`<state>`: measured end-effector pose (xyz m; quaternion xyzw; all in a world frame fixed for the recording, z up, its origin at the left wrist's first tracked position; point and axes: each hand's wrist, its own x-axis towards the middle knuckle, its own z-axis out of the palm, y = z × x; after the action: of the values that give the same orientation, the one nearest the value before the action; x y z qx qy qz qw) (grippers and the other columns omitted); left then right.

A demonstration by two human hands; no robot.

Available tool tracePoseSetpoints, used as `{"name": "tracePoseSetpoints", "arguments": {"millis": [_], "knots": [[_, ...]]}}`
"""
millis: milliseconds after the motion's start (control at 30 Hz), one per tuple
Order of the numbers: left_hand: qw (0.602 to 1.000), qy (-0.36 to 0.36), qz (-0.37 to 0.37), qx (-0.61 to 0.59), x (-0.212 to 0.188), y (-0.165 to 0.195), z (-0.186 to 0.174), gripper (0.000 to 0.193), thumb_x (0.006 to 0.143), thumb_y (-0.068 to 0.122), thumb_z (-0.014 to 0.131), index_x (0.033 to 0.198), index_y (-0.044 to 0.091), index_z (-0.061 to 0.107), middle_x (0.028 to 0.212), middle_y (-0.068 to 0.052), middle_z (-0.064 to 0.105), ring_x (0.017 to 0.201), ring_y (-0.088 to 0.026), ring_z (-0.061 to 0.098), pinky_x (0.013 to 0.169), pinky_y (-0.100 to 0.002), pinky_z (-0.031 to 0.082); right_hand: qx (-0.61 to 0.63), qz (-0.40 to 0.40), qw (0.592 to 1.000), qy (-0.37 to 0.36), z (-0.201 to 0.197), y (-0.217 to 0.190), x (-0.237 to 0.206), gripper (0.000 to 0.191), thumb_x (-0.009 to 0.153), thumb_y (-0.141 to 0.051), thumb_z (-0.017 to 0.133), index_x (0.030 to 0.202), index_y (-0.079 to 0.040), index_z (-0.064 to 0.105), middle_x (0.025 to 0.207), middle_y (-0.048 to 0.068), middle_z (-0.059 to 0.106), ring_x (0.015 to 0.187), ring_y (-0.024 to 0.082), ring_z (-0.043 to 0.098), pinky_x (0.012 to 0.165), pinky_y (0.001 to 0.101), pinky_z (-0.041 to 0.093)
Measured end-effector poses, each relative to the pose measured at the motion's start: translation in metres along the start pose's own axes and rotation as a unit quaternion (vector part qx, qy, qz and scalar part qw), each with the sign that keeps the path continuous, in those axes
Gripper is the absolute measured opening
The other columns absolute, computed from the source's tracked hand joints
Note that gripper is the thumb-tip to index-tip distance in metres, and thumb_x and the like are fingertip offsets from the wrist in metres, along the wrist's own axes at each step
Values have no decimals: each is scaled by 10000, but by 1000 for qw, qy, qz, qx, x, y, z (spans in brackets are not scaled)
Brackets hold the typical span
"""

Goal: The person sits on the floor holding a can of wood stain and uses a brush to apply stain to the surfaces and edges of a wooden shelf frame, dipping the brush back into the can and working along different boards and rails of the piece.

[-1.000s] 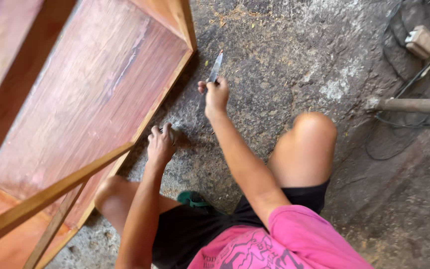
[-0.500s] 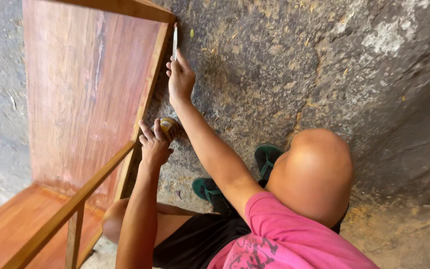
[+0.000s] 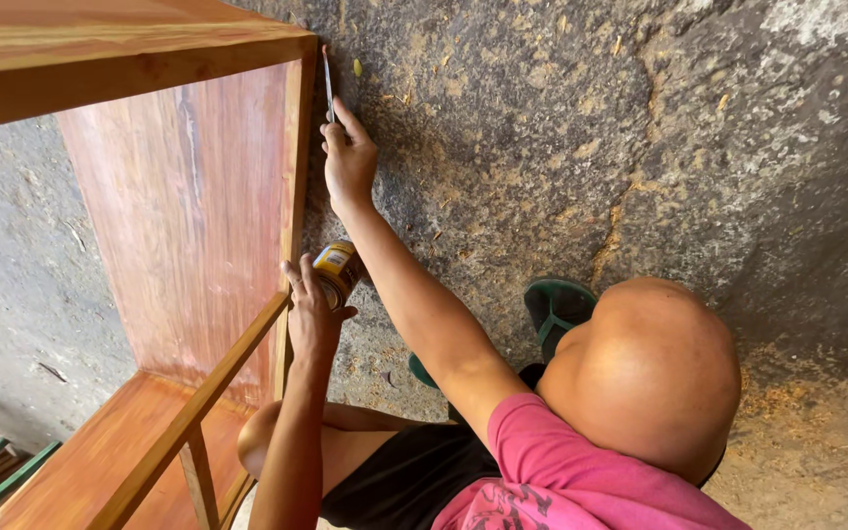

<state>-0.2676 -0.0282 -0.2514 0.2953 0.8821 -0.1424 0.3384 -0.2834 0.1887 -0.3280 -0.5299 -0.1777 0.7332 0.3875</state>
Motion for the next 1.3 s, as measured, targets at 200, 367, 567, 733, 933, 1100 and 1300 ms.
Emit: {"name": "tracePoseSetpoints", "arguments": {"millis": [200, 367, 567, 733, 933, 1100, 1300], "knots": [[1000, -22, -12, 14, -1, -2, -1, 1258, 649, 257, 947, 1585, 14, 142, 1675, -303, 74, 1123, -495, 642, 847, -496, 599, 6, 37, 999, -7, 1, 4, 6, 397, 1039, -73, 581, 1433, -89, 620, 1168, 85, 719, 969, 124, 693, 807, 286, 590], [1000, 2, 10, 30, -1, 2, 0, 1258, 641, 263, 949, 1563, -24, 142, 1649, -311, 105, 1229, -492, 583, 856, -497, 595, 21, 62, 998, -3, 1, 9, 6, 397, 1038, -68, 570, 1431, -91, 612, 1120, 70, 728, 953, 117, 690, 820, 288, 594], [1000, -10, -10, 20, -1, 3, 2, 1251, 660, 244, 942, 1580, -9, 133, 1661, -308, 102, 1231, -489, 579, 887, -498, 585, 22, 57, 998, -7, 6, 14, 6, 401, 1039, -83, 584, 1439, -73, 620, 1024, 54, 723, 914, 96, 672, 836, 282, 589], [1000, -6, -11, 20, -1, 3, 0, 1268, 657, 248, 943, 1598, 19, 126, 1666, -283, 170, 1162, -493, 620, 863, -508, 588, -51, 70, 996, -2, 8, 17, 1, 411, 1033, -73, 651, 1444, -69, 648, 947, 58, 664, 742, 70, 526, 670, 252, 486], [998, 1, -14, 58, 2, 0, 1, 1307, 615, 291, 965, 1605, 54, 145, 1650, -227, 254, 1137, -483, 639, 825, -510, 596, 12, 31, 999, 22, 4, 21, -2, 395, 1005, -44, 616, 1398, -67, 639, 1013, -43, 710, 746, 24, 536, 672, 200, 484], [998, -13, -26, 57, 3, -5, 6, 1314, 611, 296, 963, 1596, 53, 128, 1660, -234, 234, 1120, -477, 649, 824, -510, 598, 0, 32, 999, 14, 5, 23, 1, 407, 1018, -42, 638, 1423, -78, 652, 857, -57, 587, 712, 30, 448, 641, 207, 431], [999, -12, -21, 44, 4, -6, 7, 1320, 611, 279, 967, 1600, 50, 122, 1647, -252, 235, 1155, -488, 631, 850, -512, 595, 34, 29, 999, 5, 8, 23, 0, 391, 1025, -64, 643, 1414, -94, 652, 947, -38, 657, 761, 40, 496, 695, 217, 471]]}}
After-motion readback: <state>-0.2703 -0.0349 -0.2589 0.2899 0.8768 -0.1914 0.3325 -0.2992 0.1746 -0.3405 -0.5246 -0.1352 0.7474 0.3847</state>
